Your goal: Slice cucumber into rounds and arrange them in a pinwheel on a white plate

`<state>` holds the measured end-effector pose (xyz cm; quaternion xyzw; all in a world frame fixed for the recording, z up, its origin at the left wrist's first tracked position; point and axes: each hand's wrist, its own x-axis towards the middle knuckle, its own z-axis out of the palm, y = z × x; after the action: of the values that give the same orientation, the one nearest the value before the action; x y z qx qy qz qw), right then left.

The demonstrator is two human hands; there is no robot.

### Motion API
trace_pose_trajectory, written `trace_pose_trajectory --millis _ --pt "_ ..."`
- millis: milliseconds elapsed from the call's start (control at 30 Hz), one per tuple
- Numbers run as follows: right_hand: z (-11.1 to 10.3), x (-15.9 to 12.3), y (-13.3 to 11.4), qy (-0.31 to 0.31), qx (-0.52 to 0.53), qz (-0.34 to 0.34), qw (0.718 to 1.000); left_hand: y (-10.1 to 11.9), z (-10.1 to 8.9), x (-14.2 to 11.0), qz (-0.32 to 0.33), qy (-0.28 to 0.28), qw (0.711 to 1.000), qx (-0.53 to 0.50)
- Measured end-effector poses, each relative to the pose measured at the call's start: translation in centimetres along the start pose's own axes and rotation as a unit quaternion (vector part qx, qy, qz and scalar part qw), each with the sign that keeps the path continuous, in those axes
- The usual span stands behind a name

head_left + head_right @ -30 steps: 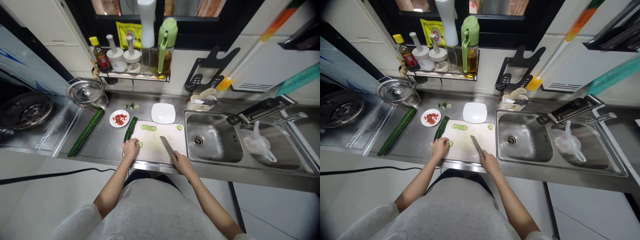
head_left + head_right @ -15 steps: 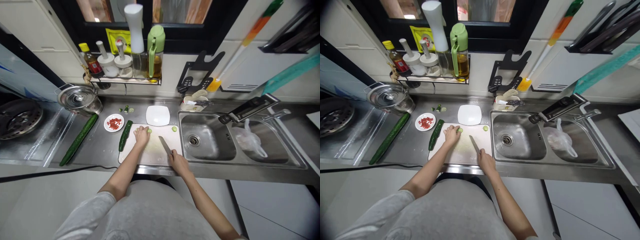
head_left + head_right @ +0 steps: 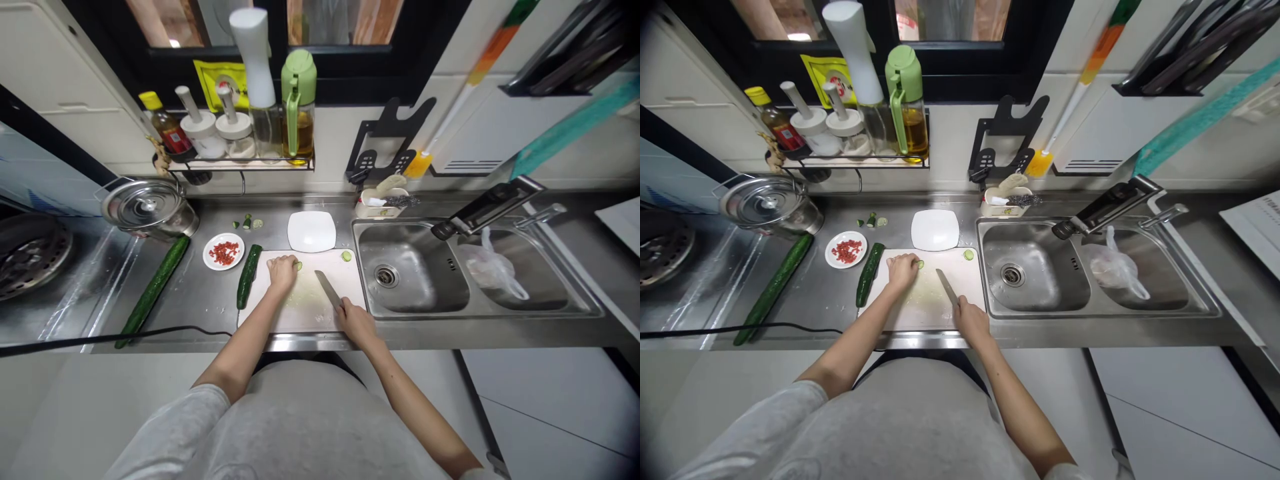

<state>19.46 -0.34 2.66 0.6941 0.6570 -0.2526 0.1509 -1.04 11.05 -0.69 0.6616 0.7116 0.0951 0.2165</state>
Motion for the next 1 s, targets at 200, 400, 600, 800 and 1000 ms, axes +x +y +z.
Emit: trace_pose_trajectory --millis 200,400,600,800,1000 --pt "0.1 -0.5 -0.3 0.006 -0.019 -0.015 1.000 -2.1 -1.3 -2.3 -0.091 -0.083 0.985 -0.118" --pt "0.5 -1.2 -0.9 0.003 -0.050 -0.052 0.997 -3.4 -0.9 -4.8 -0.086 -0.122 0.983 -0.104" --pt "0.4 -2.4 -1.7 -0.008 -0.084 -0.094 0.992 -3.7 -0.1 -5.1 -0.058 -0.098 0.993 -0.038" --pt "-0.3 -2.8 -2.8 -0.021 -0.100 -0.126 0.987 -4.3 0.1 -4.6 -0.064 -0.100 0.992 -0.052" --pt "-0.5 -2.4 -3.5 -0.032 -0.095 -0.131 0.986 -4.5 0.4 -4.3 -0.067 -0.096 0.991 -0.056"
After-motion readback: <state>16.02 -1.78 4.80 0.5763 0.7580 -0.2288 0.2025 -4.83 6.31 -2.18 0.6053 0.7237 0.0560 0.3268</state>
